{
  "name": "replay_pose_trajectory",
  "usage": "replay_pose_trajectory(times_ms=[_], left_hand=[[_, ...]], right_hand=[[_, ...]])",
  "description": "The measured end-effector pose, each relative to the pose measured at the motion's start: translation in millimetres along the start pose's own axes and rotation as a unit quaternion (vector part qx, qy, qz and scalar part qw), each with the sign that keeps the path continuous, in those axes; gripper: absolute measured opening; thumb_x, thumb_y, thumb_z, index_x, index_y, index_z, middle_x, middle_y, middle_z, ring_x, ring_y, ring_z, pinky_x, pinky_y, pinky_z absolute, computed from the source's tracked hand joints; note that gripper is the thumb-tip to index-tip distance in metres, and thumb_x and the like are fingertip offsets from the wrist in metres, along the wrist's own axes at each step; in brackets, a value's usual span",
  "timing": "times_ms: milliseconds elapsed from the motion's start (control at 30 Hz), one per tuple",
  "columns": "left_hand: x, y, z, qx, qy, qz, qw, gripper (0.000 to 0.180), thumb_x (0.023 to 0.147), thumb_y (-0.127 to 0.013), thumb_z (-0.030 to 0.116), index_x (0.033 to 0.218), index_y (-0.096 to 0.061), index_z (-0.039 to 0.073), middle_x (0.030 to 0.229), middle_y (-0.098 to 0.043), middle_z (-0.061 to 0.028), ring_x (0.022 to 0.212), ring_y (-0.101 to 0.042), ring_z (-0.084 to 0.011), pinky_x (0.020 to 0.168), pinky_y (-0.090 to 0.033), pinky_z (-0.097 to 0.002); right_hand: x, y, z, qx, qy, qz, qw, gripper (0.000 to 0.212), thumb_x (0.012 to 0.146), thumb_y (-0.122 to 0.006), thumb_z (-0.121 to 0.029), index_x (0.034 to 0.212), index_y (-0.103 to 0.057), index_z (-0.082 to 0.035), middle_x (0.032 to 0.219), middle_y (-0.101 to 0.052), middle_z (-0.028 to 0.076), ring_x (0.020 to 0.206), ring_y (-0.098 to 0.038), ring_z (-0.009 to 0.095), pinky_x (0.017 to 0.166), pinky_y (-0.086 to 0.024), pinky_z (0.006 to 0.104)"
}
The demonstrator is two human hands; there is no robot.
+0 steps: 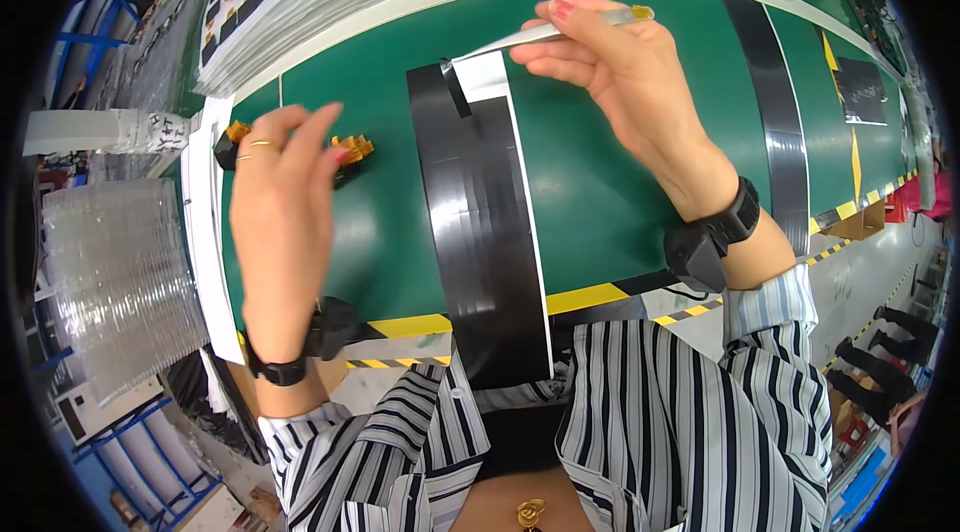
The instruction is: The person gathers a stack of electronic components and places them into a tray before peeling a small piece of tape from a strip with tweezers. They apply the tape to a component by hand, press it down, and set the finished part aside, repeating the process for several more components.
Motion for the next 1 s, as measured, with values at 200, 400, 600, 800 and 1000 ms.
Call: replay_pose_trajectory(times_ms=[200, 400, 600, 800, 1000], left_hand=[[-17.0, 0.3, -37.5, 0.020, 0.039, -0.051, 0.998, 0.026, 0.068, -0.067, 0.007, 0.091, -0.057, 0.002, 0.091, -0.054, -0.0142, 0.081, -0.052, -0.0296, 0.068, -0.043, -0.0345], [-20.4, -1.4, -53.8, -0.174, 0.270, -0.113, 0.940, 0.019, 0.072, -0.066, 0.005, 0.088, -0.059, 0.002, 0.086, -0.055, -0.0104, 0.074, -0.054, -0.0191, 0.063, -0.043, -0.0294], [-24.5, -12.3, -83.2, -0.358, 0.294, -0.094, 0.881, 0.014, 0.074, -0.065, 0.004, 0.087, -0.059, 0.001, 0.084, -0.057, -0.0054, 0.068, -0.054, -0.0110, 0.055, -0.043, -0.0235], [-18.2, 0.6, -73.9, -0.508, 0.320, -0.029, 0.799, 0.017, 0.080, -0.059, 0.004, 0.096, -0.057, -0.001, 0.084, -0.057, -0.0058, 0.066, -0.055, -0.0104, 0.054, -0.047, -0.0214], [20.0, -16.3, -8.7, -0.660, 0.314, -0.023, 0.682, 0.018, 0.083, -0.054, 0.003, 0.101, -0.055, -0.002, 0.079, -0.055, -0.0041, 0.067, -0.055, -0.0109, 0.058, -0.050, -0.0236]], right_hand=[[-2.8, -11.3, 3.9, 0.004, -0.006, -0.013, 1.000, 0.023, 0.087, -0.052, -0.013, 0.098, -0.056, 0.007, 0.092, -0.061, 0.017, 0.078, -0.064, 0.022, 0.070, -0.052, 0.0262], [-3.2, -8.3, 3.7, -0.007, 0.003, -0.005, 1.000, 0.022, 0.087, -0.052, -0.013, 0.097, -0.057, 0.007, 0.092, -0.061, 0.017, 0.076, -0.064, 0.021, 0.067, -0.053, 0.0256], [-6.7, -9.5, 4.5, 0.006, -0.001, -0.010, 1.000, 0.022, 0.087, -0.051, -0.013, 0.098, -0.056, 0.006, 0.091, -0.061, 0.018, 0.074, -0.064, 0.021, 0.066, -0.053, 0.0256], [-10.4, -4.3, -1.9, 0.016, 0.011, -0.004, 1.000, 0.020, 0.088, -0.048, -0.011, 0.101, -0.052, 0.003, 0.090, -0.061, 0.019, 0.071, -0.064, 0.022, 0.062, -0.053, 0.0269], [-26.7, -16.5, -28.7, 0.012, 0.190, -0.065, 0.980, 0.013, 0.088, -0.048, -0.010, 0.097, -0.045, -0.001, 0.089, -0.059, 0.022, 0.069, -0.064, 0.024, 0.057, -0.054, 0.0296]])
Point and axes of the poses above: each hand's wrist, its own x-axis towards the middle knuckle, its own y-axis out of the back of the hand, z = x × y, the point moved 4 cm from there along x, towards the middle knuckle
